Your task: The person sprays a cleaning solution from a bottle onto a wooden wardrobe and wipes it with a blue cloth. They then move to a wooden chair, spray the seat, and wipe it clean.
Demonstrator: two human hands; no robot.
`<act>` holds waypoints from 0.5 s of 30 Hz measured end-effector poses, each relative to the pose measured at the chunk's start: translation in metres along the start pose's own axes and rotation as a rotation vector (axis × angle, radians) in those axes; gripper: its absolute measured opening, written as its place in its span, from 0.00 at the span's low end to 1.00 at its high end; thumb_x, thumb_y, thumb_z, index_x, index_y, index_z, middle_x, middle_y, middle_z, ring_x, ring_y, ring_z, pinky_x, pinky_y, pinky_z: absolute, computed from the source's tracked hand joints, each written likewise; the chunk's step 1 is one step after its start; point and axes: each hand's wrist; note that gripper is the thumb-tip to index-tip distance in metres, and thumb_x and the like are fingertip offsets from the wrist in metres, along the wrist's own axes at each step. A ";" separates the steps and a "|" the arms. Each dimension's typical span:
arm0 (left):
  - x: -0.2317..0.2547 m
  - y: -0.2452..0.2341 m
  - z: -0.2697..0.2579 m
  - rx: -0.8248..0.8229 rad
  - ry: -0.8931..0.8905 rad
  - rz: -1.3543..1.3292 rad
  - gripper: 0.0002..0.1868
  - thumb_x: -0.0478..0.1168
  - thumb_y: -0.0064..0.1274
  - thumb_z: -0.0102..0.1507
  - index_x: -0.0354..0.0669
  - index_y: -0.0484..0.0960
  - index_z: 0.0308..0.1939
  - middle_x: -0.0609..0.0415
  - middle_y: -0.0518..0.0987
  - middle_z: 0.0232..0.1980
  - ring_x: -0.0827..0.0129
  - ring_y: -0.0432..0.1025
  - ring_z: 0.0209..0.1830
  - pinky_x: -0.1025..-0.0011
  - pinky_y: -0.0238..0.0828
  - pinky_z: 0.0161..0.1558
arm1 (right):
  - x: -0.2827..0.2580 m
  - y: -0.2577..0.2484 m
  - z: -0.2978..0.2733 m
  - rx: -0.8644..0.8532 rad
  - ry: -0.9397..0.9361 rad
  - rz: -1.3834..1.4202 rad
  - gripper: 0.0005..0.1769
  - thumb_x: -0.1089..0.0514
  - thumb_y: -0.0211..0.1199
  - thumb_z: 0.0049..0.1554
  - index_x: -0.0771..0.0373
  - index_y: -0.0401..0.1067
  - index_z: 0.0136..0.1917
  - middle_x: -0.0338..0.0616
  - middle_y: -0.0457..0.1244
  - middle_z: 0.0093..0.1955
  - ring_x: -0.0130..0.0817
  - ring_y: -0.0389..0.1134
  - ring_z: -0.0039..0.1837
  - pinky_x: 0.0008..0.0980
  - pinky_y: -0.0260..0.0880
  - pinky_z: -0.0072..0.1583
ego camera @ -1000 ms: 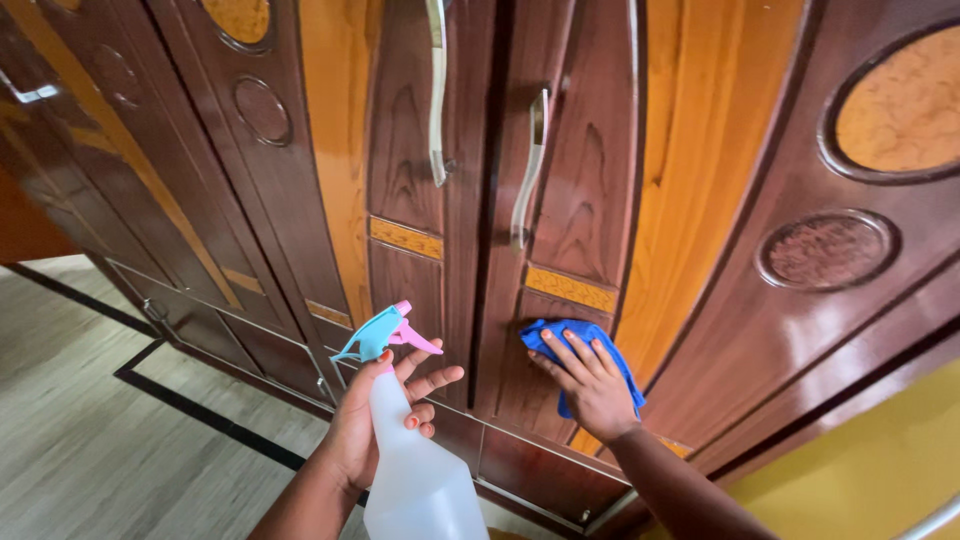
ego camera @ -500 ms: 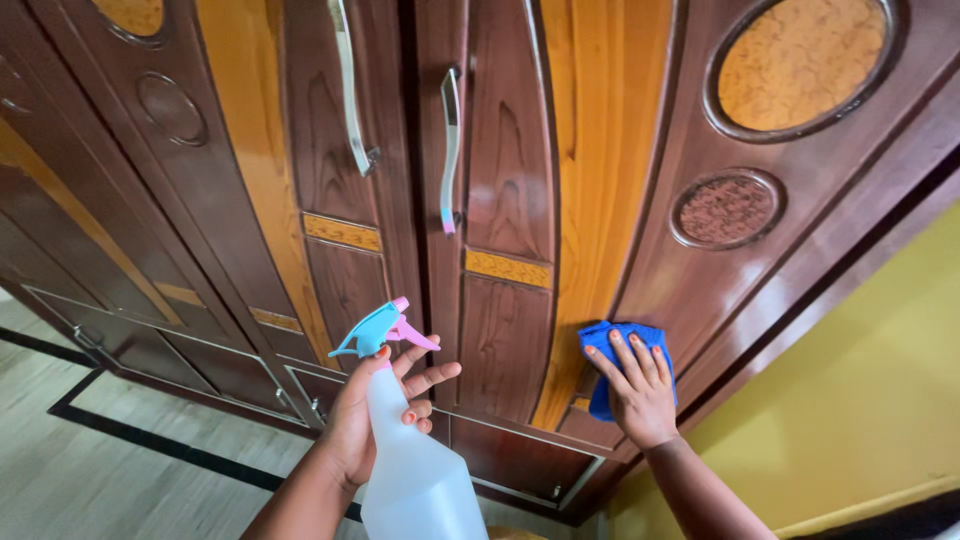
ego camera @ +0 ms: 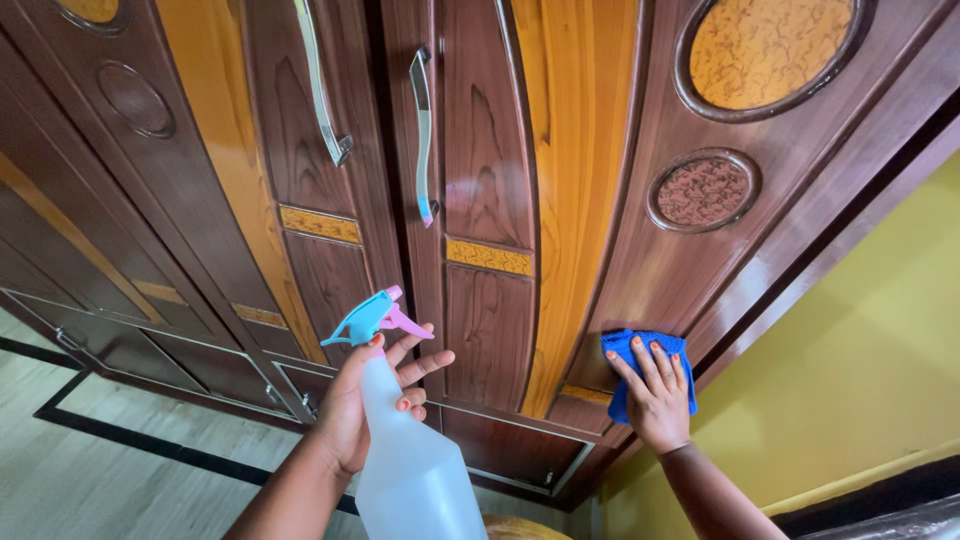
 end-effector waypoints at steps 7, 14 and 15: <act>0.006 -0.004 -0.003 0.019 0.009 -0.009 0.35 0.61 0.43 0.64 0.48 0.67 0.70 0.42 0.77 0.63 0.79 0.63 0.20 0.74 0.67 0.30 | -0.013 0.002 0.011 -0.067 -0.031 -0.011 0.42 0.66 0.60 0.46 0.41 0.66 0.73 0.45 0.56 0.78 0.49 0.56 0.76 0.56 0.49 0.76; 0.013 -0.010 -0.010 0.024 0.024 -0.014 0.35 0.61 0.44 0.63 0.47 0.68 0.69 0.41 0.77 0.63 0.78 0.63 0.20 0.74 0.68 0.30 | -0.038 0.010 0.032 -0.143 -0.126 0.033 0.44 0.61 0.63 0.45 0.39 0.63 0.75 0.41 0.54 0.78 0.45 0.56 0.76 0.55 0.51 0.75; 0.014 -0.012 -0.011 0.021 0.029 -0.012 0.35 0.61 0.44 0.63 0.47 0.68 0.69 0.41 0.77 0.63 0.78 0.64 0.20 0.74 0.68 0.30 | -0.044 0.011 0.035 -0.143 -0.129 0.024 0.45 0.61 0.64 0.45 0.39 0.63 0.75 0.40 0.54 0.79 0.44 0.56 0.76 0.54 0.51 0.75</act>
Point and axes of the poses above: each hand's wrist, its own z-axis towards the middle knuckle, its own y-axis out of the palm, x = y × z
